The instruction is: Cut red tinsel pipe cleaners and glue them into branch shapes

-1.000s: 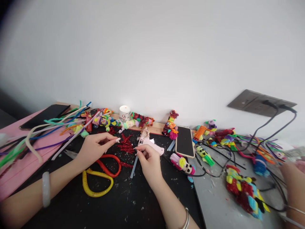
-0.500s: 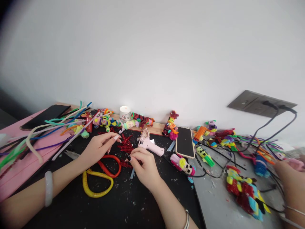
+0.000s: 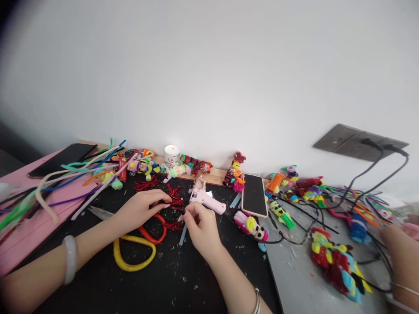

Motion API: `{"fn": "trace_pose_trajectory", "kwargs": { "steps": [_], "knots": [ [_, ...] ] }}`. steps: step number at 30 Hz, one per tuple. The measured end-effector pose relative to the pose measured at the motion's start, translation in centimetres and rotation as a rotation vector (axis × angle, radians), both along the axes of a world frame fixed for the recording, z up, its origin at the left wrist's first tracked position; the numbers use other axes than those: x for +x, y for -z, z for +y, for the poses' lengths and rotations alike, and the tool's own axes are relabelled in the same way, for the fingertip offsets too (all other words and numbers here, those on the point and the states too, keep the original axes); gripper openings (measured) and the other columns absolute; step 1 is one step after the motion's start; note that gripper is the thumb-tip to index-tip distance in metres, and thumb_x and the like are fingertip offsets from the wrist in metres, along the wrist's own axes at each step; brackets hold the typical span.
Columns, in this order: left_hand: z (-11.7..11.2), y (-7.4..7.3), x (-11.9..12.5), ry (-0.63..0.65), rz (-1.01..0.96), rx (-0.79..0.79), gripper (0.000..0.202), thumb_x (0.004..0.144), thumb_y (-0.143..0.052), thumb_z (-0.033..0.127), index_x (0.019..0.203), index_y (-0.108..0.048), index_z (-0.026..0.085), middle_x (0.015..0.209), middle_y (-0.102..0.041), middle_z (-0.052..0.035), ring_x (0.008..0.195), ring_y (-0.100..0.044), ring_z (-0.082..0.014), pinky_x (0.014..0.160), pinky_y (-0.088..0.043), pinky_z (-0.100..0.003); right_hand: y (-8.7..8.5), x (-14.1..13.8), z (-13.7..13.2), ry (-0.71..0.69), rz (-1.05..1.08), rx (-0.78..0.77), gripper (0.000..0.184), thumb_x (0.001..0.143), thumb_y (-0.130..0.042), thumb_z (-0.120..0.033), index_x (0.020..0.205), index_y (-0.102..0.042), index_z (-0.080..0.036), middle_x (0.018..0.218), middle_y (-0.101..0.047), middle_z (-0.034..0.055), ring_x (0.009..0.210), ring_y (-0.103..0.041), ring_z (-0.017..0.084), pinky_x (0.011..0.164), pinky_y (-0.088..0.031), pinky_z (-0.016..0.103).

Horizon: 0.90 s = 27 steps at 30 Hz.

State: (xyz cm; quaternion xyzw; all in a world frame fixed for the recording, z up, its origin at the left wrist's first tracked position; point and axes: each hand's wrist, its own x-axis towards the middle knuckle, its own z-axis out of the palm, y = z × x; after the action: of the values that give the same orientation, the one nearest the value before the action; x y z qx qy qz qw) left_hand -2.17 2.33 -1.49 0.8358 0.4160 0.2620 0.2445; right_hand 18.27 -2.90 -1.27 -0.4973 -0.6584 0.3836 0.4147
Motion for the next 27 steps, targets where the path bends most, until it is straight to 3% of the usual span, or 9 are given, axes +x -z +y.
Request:
{"fn": "trace_pose_trajectory", "kwargs": {
  "steps": [7, 11, 14, 16, 20, 27],
  "knots": [
    [-0.2, -0.2, 0.3, -0.073, -0.138, 0.044, 0.017, 0.090, -0.048, 0.022, 0.098, -0.063, 0.019, 0.098, -0.067, -0.0039, 0.091, -0.062, -0.0176, 0.085, -0.046, -0.028, -0.7, 0.1, 0.0, -0.091, -0.006, 0.010, 0.031, 0.095, -0.042, -0.027, 0.071, -0.059, -0.019, 0.069, -0.066, 0.0015, 0.067, -0.060, 0.014, 0.067, -0.043, 0.024],
    [-0.7, -0.3, 0.5, -0.114, -0.221, -0.051, 0.014, 0.090, -0.049, 0.023, 0.103, -0.052, 0.020, 0.088, -0.066, -0.0017, 0.078, -0.063, -0.0160, 0.072, -0.048, -0.026, -0.5, 0.1, -0.1, -0.092, 0.023, -0.008, 0.035, 0.097, -0.037, -0.030, 0.070, -0.056, -0.019, 0.069, -0.066, 0.0004, 0.063, -0.056, 0.013, 0.064, -0.041, 0.024],
    [-1.2, -0.8, 0.6, -0.044, -0.252, -0.101, 0.006, 0.092, -0.044, 0.020, 0.095, -0.049, 0.020, 0.078, -0.062, 0.0009, 0.070, -0.061, -0.0136, 0.069, -0.047, -0.024, -0.4, 0.1, -0.2, -0.100, 0.028, -0.031, 0.034, 0.098, -0.035, -0.032, 0.071, -0.053, -0.020, 0.068, -0.066, -0.0002, 0.060, -0.054, 0.013, 0.061, -0.039, 0.024],
    [-1.5, -1.1, 0.8, 0.045, -0.233, -0.105, 0.014, 0.093, -0.039, 0.016, 0.091, -0.052, 0.019, 0.077, -0.060, 0.0008, 0.071, -0.060, -0.0127, 0.071, -0.046, -0.024, -0.4, 0.1, -0.3, -0.111, 0.025, -0.025, 0.034, 0.098, -0.035, -0.032, 0.072, -0.052, -0.020, 0.067, -0.066, -0.0006, 0.060, -0.053, 0.013, 0.060, -0.038, 0.025],
    [-2.0, -1.5, 1.1, 0.168, -0.217, -0.145, 0.019, 0.091, -0.041, 0.014, 0.098, -0.059, 0.019, 0.091, -0.062, -0.0025, 0.081, -0.062, -0.0133, 0.076, -0.047, -0.024, -0.6, 0.0, -0.3, -0.102, 0.036, -0.018, 0.034, 0.099, -0.034, -0.033, 0.072, -0.050, -0.020, 0.067, -0.065, -0.0013, 0.055, -0.047, 0.013, 0.060, -0.036, 0.025],
    [-2.1, -0.5, 1.4, 0.255, -0.259, -0.311, 0.030, 0.082, -0.056, 0.010, 0.110, -0.055, 0.019, 0.106, -0.060, -0.0050, 0.076, -0.067, -0.0119, 0.073, -0.051, -0.023, -0.6, 0.1, -0.2, -0.065, 0.058, -0.011, 0.038, 0.098, -0.033, -0.037, 0.071, -0.053, -0.019, 0.061, -0.060, -0.0014, 0.053, -0.042, 0.013, 0.057, -0.034, 0.025]
  ]
}}
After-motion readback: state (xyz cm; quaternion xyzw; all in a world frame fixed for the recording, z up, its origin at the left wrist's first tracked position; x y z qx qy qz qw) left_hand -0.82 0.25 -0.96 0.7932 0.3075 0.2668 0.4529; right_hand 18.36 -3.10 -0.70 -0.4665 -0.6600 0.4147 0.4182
